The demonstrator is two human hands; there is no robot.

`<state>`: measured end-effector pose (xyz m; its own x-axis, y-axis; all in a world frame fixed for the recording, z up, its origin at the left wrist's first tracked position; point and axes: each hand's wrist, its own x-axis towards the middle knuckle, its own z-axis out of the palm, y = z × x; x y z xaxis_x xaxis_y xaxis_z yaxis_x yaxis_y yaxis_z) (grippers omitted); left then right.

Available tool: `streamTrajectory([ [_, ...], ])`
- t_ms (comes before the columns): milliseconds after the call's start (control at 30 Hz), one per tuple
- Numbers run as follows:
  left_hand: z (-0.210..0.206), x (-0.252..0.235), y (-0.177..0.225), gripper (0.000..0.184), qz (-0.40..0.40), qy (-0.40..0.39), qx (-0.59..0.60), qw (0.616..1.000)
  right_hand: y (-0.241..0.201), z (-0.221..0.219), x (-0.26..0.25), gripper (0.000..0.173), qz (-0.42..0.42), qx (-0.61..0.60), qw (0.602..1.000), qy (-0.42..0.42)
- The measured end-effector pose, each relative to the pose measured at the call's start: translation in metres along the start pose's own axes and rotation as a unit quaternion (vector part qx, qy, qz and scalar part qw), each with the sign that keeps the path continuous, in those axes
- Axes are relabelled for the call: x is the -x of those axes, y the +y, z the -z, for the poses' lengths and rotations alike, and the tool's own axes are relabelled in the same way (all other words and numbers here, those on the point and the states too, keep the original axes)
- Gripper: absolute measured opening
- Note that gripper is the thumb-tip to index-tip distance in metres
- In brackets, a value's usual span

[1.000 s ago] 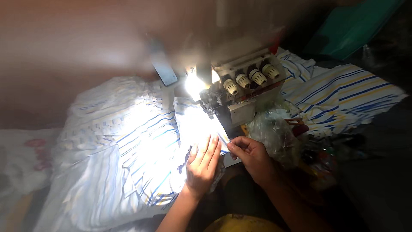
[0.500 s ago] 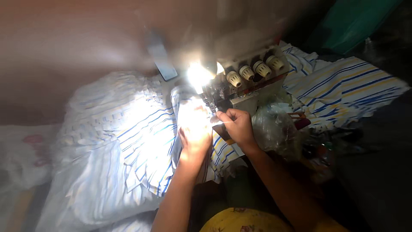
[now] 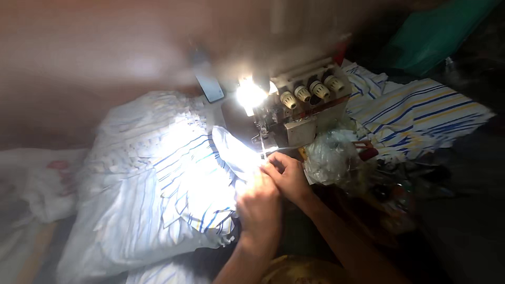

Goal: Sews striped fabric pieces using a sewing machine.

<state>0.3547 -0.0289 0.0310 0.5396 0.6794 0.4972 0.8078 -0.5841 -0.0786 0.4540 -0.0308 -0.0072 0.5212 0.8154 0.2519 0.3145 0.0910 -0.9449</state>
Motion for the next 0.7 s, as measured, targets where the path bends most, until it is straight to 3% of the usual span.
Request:
streamTrajectory([
  [100, -0.034, 0.025, 0.017, 0.025, -0.057, 0.048, 0.123, 0.990, 0.012, 0.012, -0.002, 0.020, -0.004, 0.022, 0.998, 0.061],
  [167, -0.052, 0.052, 0.019, 0.026, -0.125, 0.058, 0.247, 0.959, 0.019, 0.023, -0.012, 0.020, -0.022, 0.062, 0.994, 0.088],
  [233, -0.064, 0.098, 0.012, 0.028, -0.124, 0.001, 0.381, 0.916, 0.023, 0.028, -0.020, 0.021, -0.033, 0.080, 0.992, 0.095],
  [267, -0.066, 0.124, 0.004, 0.027, -0.056, -0.055, 0.443, 0.893, 0.026, 0.029, -0.021, 0.021, -0.031, 0.086, 0.991, 0.096],
  [333, -0.067, 0.162, -0.015, 0.035, 0.219, -0.146, 0.522, 0.812, 0.029, 0.031, -0.019, 0.023, -0.027, 0.102, 0.990, 0.094],
  [400, -0.078, 0.167, -0.040, 0.060, 0.476, -0.141, 0.555, 0.667, 0.030, 0.030, -0.012, 0.023, -0.008, 0.140, 0.983, 0.115],
  [467, -0.089, 0.158, -0.059, 0.050, 0.554, -0.106, 0.613, 0.554, 0.019, 0.022, 0.001, 0.030, 0.049, 0.167, 0.976, 0.130],
  [500, -0.087, 0.154, -0.063, 0.039, 0.534, -0.132, 0.639, 0.537, 0.008, 0.013, 0.007, 0.039, 0.093, 0.160, 0.976, 0.117],
  [567, -0.065, 0.145, -0.067, 0.010, 0.379, -0.256, 0.672, 0.582, -0.023, -0.016, 0.026, 0.035, 0.218, 0.075, 0.972, 0.050],
  [600, -0.044, 0.139, -0.071, 0.007, 0.242, -0.330, 0.678, 0.610, -0.040, -0.032, 0.035, 0.027, 0.286, -0.009, 0.958, -0.031],
  [633, -0.014, 0.131, -0.076, 0.012, 0.097, -0.370, 0.655, 0.652, -0.055, -0.044, 0.042, 0.023, 0.331, -0.095, 0.924, -0.165],
  [667, 0.018, 0.128, -0.087, 0.024, -0.025, -0.357, 0.616, 0.702, -0.065, -0.055, 0.048, 0.023, 0.349, -0.154, 0.871, -0.310],
  [700, 0.053, 0.134, -0.102, 0.037, -0.099, -0.272, 0.563, 0.774, -0.071, -0.064, 0.052, 0.026, 0.342, -0.162, 0.814, -0.440],
])
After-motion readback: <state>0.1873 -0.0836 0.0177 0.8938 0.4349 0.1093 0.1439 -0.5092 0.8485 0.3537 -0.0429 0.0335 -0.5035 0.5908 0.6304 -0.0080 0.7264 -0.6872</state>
